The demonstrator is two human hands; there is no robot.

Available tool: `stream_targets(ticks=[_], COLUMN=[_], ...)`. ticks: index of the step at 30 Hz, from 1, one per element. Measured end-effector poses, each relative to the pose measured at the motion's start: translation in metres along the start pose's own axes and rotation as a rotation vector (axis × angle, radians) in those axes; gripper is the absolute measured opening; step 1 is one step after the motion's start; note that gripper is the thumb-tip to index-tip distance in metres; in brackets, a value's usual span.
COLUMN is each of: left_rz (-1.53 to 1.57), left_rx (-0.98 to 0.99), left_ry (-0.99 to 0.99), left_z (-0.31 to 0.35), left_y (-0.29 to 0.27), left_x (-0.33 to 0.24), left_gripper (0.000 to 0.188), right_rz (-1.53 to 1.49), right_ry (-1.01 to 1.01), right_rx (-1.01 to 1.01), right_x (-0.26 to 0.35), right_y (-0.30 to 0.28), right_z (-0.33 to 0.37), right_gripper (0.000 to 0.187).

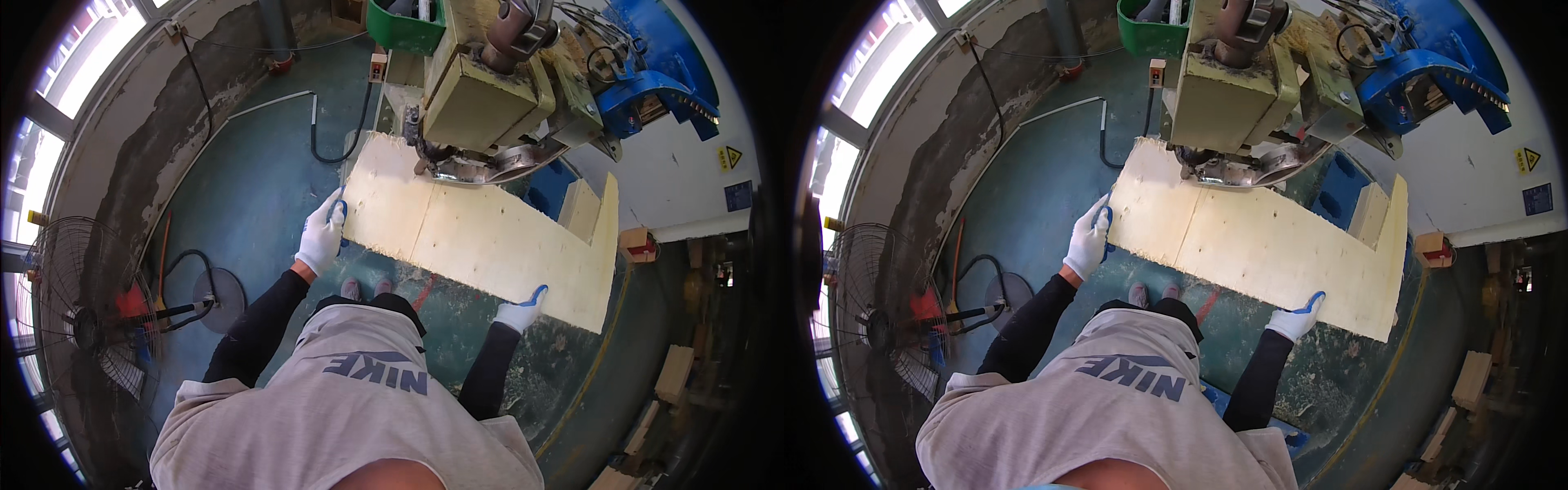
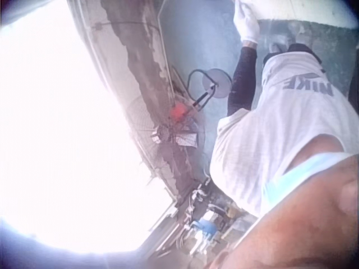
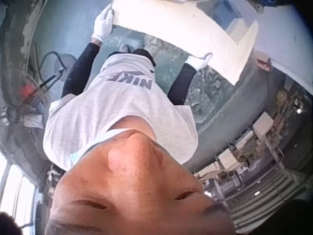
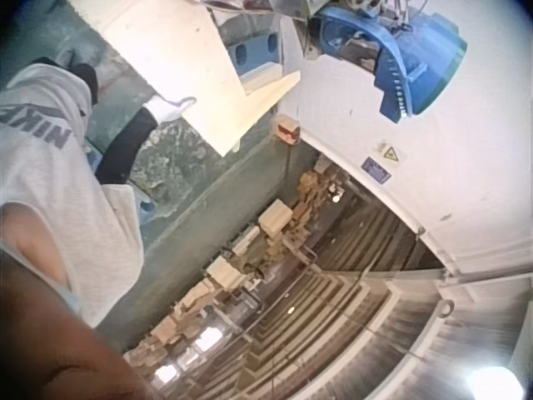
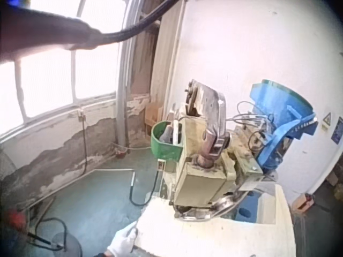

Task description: The person positions and feeds wooden boards through an industrial sewing machine to join them, then stacks the completed pieces on a blue pallet.

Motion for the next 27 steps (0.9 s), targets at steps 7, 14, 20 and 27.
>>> stream_targets(ticks=[7, 14, 20, 27], left_rz=[-0.058, -0.084, 0.016, 0.059], left_rx=[-0.070, 0.005, 0.074, 0.149], left_ry=[0.148, 0.162, 0.003, -0.261], left_z=[-0.001, -0.038, -0.033, -0.027], left_y=[0.009, 0.061, 0.064, 0.063], left_x=[-0.003, -0.021, -0.029, -0.043], left_gripper=[0.043, 0.042, 0.042, 0.041], right_rz=[0.083, -0.013, -0.010, -0.031], right_ry=[-0.041, -0.023, 0.007, 0.040], right_rx=[0.030, -0.011, 0.001, -0.031], right_x=[0.012, 0.052, 0.057, 0.045], right_y=[-0.014, -0.037, -0.049, -0.049], right_z=[-0.014, -0.021, -0.032, -0.027], right_gripper=[0.057, 0.055, 0.049, 0.055])
Point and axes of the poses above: each hand's wrist, its own z-axis away from the middle knuckle, its own y-axis out of the palm, x = y × z, the point moved 3 cm from there along -z, towards the middle knuckle, and after that the axes turned 13 degrees about x, right-handed, at the moved point
